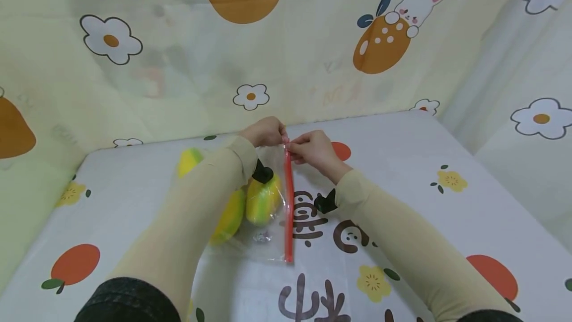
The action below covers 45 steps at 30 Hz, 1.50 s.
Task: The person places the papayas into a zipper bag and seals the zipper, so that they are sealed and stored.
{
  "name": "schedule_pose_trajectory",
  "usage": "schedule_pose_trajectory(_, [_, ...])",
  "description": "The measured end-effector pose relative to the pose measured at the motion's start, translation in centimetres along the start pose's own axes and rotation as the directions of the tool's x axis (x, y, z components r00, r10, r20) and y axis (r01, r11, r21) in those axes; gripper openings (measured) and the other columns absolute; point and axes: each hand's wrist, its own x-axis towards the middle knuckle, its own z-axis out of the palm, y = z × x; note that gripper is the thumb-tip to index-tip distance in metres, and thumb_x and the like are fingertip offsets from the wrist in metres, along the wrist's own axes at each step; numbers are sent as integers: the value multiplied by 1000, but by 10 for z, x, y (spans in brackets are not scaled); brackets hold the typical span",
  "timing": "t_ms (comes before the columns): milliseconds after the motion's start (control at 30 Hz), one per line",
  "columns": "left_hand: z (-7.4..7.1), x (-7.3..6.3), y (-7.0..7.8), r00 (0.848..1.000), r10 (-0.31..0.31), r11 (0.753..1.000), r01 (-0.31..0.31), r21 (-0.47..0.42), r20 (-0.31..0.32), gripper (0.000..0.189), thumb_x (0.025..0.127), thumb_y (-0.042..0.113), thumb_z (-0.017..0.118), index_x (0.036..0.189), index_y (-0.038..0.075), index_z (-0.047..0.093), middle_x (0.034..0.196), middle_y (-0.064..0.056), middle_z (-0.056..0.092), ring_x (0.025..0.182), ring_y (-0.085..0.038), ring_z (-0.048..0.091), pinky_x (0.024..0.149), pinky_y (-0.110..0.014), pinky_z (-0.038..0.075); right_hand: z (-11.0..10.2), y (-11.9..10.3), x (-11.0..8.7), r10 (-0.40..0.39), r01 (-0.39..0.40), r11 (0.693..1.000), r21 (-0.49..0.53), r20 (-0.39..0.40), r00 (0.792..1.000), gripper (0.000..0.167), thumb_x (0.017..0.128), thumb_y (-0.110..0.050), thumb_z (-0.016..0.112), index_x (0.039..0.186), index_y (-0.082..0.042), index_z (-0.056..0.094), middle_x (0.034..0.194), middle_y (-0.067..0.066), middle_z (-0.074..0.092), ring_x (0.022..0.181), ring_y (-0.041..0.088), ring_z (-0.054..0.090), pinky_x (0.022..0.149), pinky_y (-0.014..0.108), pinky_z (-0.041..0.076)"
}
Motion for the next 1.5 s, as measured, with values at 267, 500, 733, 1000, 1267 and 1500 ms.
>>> schedule_pose_trajectory(267, [-1, -1, -1, 997, -10, 1000, 12, 24, -75, 22, 103, 15, 58, 107, 0, 73, 97, -6, 60, 87, -17, 47, 74, -24, 38, 1, 3, -6, 14, -13, 1000, -24, 50, 999, 25, 96, -16, 72, 112, 3, 74, 99, 18, 77, 74, 15, 74, 70, 25, 62])
schedule_pose_trajectory(500, [-3, 0, -2, 995, -20, 999, 22, 24, -100, 23, 104, 15, 58, 110, -1, 73, 93, -5, 58, 85, -16, 47, 71, -23, 37, 2, 4, -17, 23, -19, 998, -61, 59, 998, 24, 96, -18, 72, 109, 1, 75, 96, 16, 77, 74, 18, 74, 72, 27, 62])
schedule_pose_trajectory(733, [-3, 0, 2, 993, -64, 998, 64, 2, -96, 24, 105, 18, 57, 113, 0, 71, 97, -7, 57, 88, -18, 47, 73, -26, 38, 2, 11, -30, 28, -24, 997, -73, 60, 998, 23, 95, -19, 73, 107, 0, 76, 94, 14, 78, 75, 18, 76, 72, 29, 62])
schedule_pose_trajectory(1000, [-7, -4, -2, 992, -21, 995, 33, 92, -125, 27, 105, 17, 55, 116, 0, 73, 105, -9, 65, 85, -17, 48, 72, -24, 40, 6, 17, -51, 29, -24, 998, -62, 82, 996, 20, 94, -16, 73, 104, 1, 77, 91, 13, 78, 75, 18, 76, 73, 29, 63])
schedule_pose_trajectory(1267, [-12, -4, -10, 990, -33, 996, 44, 72, -139, 27, 105, 17, 54, 116, -1, 71, 101, -7, 64, 86, -17, 51, 78, -27, 45, 8, 22, -75, 32, -26, 998, -60, 101, 994, 17, 92, -15, 75, 97, 1, 78, 82, 9, 78, 70, 17, 74, 69, 29, 62])
schedule_pose_trajectory(1500, [-15, -4, -10, 990, -37, 997, 45, 60, -135, 26, 106, 15, 53, 113, -2, 70, 102, -8, 64, 86, -18, 50, 78, -27, 44, 6, 31, -99, 35, -26, 997, -72, 125, 992, 16, 92, -16, 74, 93, -1, 78, 79, 8, 77, 66, 13, 71, 67, 28, 61])
